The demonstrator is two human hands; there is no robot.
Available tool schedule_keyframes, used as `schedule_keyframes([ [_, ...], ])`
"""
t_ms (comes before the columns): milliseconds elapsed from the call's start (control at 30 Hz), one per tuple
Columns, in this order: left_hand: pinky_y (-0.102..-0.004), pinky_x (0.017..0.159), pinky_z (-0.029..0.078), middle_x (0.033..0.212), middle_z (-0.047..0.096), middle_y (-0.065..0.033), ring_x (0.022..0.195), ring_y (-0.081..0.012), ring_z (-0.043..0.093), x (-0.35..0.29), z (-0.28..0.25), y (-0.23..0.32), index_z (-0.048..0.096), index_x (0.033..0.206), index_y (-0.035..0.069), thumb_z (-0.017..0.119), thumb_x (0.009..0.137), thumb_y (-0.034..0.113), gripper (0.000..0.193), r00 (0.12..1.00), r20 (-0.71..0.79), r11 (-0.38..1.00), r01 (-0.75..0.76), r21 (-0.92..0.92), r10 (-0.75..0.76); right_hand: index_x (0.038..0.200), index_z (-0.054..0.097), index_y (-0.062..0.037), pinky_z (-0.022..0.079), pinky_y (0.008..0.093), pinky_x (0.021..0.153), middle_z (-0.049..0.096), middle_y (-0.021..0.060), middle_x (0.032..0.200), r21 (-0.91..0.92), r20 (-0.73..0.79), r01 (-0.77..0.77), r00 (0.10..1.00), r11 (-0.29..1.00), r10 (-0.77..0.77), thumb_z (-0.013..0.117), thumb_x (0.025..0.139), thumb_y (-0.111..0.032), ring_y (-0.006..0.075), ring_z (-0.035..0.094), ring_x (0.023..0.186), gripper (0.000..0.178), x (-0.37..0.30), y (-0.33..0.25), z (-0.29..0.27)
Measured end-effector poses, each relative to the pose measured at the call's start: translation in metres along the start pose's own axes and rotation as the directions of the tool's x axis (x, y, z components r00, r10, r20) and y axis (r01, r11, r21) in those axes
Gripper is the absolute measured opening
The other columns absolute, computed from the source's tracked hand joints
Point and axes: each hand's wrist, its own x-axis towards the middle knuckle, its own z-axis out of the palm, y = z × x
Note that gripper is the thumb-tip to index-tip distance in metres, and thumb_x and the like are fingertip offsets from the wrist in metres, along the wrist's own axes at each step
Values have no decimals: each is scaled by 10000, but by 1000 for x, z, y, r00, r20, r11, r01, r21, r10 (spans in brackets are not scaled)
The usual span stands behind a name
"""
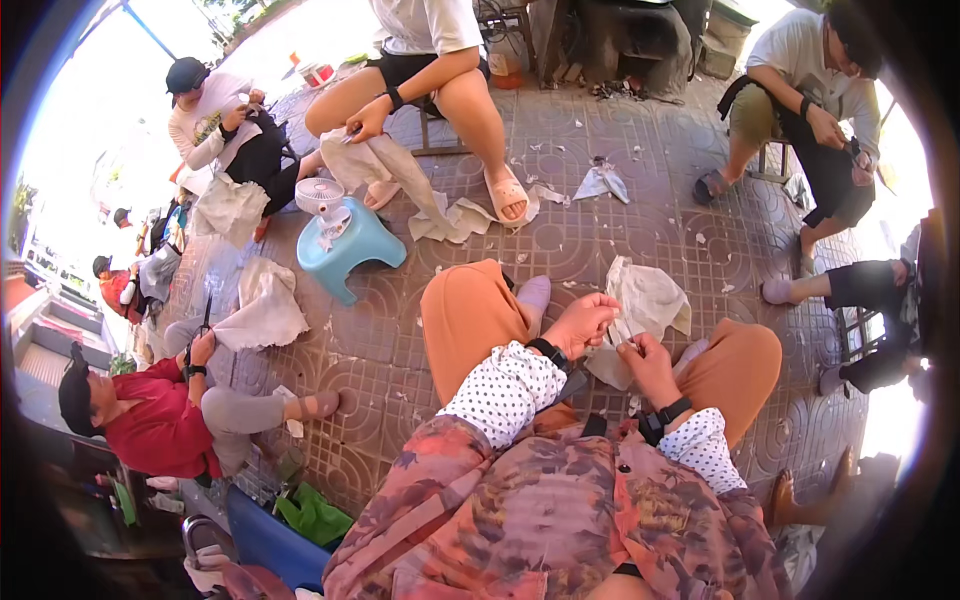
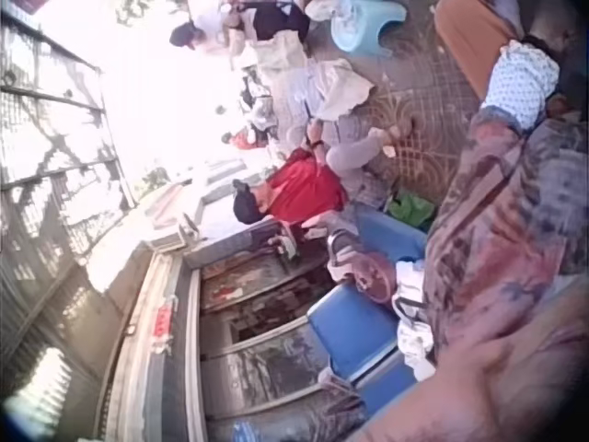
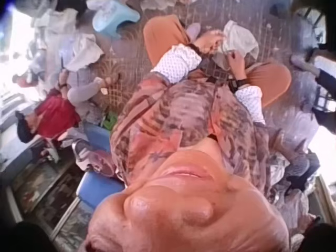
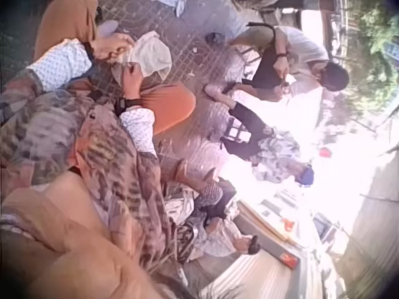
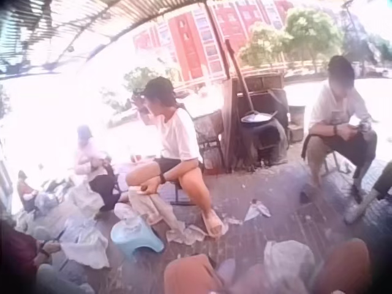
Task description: Scraping and thinning pieces of white leather using a small hand blade.
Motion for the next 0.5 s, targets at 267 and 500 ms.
schedule_keyframes([
  [267,-228,414,337,653,471,26,461,-80,403,4,16,-14,564,1116,72,599,977,82,144,998,-38,989,-63,-132,58,963,631,-13,432,274,634,578,-18,779,125,34,-69,997,990,65,701,911,-248,69,509,723,251,-6,-24,-24],
  [500,-234,476,325,656,463,26,499,-71,400,9,16,2,582,1110,76,609,972,98,143,1000,10,975,1,-223,1,1027,643,-46,405,214,614,571,-57,797,300,117,-191,980,934,163,705,938,-217,21,487,711,202,0,-23,-21],
])
